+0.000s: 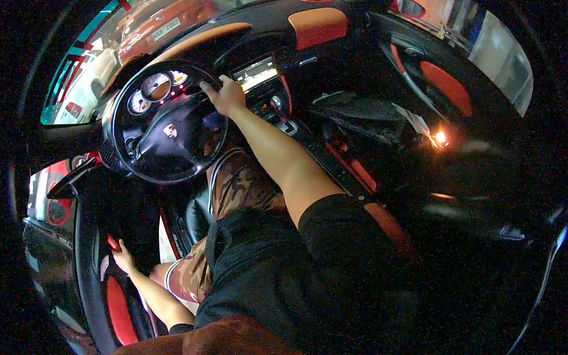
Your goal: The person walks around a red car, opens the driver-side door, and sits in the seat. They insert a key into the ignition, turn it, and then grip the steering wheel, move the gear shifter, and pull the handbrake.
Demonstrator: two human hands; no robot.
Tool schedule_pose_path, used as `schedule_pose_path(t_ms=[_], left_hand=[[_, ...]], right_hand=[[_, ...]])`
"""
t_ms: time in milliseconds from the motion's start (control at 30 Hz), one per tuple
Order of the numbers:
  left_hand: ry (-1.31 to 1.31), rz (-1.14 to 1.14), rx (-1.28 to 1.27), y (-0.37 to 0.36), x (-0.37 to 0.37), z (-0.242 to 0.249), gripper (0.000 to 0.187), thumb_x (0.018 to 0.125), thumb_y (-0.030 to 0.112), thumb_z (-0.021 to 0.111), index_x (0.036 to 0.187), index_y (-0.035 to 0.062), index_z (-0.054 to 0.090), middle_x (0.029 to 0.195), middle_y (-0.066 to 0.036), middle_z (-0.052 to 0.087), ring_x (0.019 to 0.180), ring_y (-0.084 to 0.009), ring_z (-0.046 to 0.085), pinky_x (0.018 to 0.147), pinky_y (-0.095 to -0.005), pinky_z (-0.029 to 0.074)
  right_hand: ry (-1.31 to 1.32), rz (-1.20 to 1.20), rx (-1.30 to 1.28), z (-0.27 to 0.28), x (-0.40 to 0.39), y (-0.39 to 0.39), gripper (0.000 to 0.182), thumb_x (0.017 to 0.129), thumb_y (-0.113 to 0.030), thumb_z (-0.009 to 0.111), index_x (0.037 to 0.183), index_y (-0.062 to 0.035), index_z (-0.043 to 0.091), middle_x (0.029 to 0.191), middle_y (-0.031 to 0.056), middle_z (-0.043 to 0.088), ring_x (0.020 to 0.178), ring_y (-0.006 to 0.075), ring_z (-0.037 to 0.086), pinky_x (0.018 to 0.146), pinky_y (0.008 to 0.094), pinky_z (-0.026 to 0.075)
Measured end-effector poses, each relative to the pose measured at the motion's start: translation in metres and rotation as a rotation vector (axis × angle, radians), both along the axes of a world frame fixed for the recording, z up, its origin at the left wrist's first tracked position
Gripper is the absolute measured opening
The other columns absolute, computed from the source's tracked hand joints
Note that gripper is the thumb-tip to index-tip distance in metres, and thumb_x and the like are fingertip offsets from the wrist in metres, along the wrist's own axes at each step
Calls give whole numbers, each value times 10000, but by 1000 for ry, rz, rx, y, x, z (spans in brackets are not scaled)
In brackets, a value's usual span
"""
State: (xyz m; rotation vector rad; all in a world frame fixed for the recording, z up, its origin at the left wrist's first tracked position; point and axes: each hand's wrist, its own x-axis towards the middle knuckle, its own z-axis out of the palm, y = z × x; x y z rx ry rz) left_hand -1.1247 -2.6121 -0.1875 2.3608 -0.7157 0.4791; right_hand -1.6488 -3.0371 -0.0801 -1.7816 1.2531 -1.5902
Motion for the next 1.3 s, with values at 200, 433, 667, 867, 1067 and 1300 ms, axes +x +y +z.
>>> schedule_pose_path(t_ms=[200, 433, 667, 867, 1067, 1300], left_hand=[[17, -15, 53, 0, -4, 5, 777, 921, 606, 608, 1281, -82, 590, 1169, -336, 652, 1085, -471, 639, 914, -504, 501], [40, 15, 112, 5, -19, 8, 830, 934, 600, 587, 1362, -109, 527, 1264, -321, 623, 1151, -447, 628, 965, -481, 508], [-37, 17, 111, 7, -19, 4, 822, 937, 574, 598, 1367, -121, 508, 1286, -328, 606, 1173, -445, 616, 992, -473, 497], [-65, 28, 108, 7, -19, -1, 806, 944, 565, 592, 1379, -108, 502, 1279, -331, 607, 1148, -454, 624, 974, -485, 499], [-62, 22, 135, 9, -17, -1, 855, 946, 615, 558, 1376, -121, 492, 1282, -337, 602, 1146, -466, 620, 966, -492, 499], [-106, 108, 117, 4, -22, -3, 724, 924, 589, 619, 1257, -54, 603, 1182, -286, 673, 1060, -427, 668, 902, -473, 524]], right_hand=[[-31, -21, 11, 3, -1, 8, 667, 809, -656, 708, 988, -13, 705, 941, 250, 727, 912, 413, 709, 817, 478, 557], [0, -42, 69, 13, -9, 22, 683, 813, -672, 694, 980, -10, 710, 906, 237, 727, 914, 396, 710, 809, 465, 551], [-30, -6, 59, 14, -13, 23, 661, 823, -643, 703, 1004, -7, 716, 910, 225, 735, 900, 386, 717, 797, 452, 557], [-7, -19, 79, 15, -10, 22, 706, 817, -657, 703, 1033, 16, 711, 919, 247, 730, 912, 391, 716, 805, 452, 559], [-23, -36, 28, 7, -4, 16, 697, 824, -658, 693, 993, 18, 702, 932, 261, 720, 915, 412, 703, 814, 477, 548], [-33, 41, 39, 8, -7, 14, 718, 829, -636, 705, 1028, 53, 697, 958, 280, 712, 956, 419, 698, 827, 458, 543]])
